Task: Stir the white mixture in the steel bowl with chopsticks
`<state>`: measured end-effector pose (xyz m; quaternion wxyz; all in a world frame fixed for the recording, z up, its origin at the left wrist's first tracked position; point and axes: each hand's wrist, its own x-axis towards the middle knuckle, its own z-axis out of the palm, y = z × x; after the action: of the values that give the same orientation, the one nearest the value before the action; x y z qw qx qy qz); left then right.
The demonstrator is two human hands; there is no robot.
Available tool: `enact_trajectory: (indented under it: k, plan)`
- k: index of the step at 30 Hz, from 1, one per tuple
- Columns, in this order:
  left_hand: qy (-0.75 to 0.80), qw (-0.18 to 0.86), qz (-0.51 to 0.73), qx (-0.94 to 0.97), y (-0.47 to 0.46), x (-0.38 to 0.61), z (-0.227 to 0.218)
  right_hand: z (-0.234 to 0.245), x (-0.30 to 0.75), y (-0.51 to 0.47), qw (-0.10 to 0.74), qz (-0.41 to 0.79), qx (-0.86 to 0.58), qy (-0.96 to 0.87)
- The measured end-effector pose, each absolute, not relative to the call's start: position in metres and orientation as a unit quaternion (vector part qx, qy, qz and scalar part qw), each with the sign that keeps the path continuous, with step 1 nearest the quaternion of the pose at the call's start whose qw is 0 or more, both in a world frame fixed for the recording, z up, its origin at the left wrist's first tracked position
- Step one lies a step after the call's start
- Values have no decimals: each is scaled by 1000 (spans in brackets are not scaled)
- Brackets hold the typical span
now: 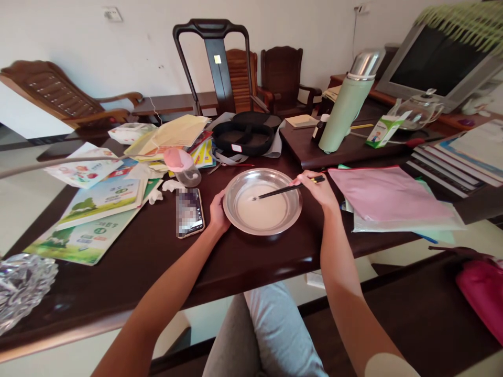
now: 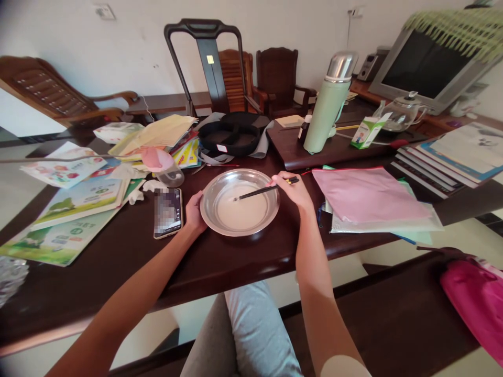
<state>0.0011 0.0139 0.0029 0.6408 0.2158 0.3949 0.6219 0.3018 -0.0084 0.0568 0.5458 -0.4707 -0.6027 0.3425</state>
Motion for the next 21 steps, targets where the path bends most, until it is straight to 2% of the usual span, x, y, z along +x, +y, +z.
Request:
enact_trajectory:
  k: [3,5,9,11,17,21]
  plan:
    - [395,637,627,213,14,2,4,54,310,-9,602,310,-483,-555]
    - [394,639,626,213,14,2,4,53,312,-10,609,318,-476,-549]
    - [396,643,621,211,13,1,4,56,302,-10,535,373,-455,-606]
    - [398,645,618,209,13,1,4,58,299,-9,526,369,-459,-614]
    - [385,649,620,217,13,2,4,53,313,-10,618,304,-490,-535]
    - [387,642,625,216,15,0,2,54,305,-9,554,367,-456,-592]
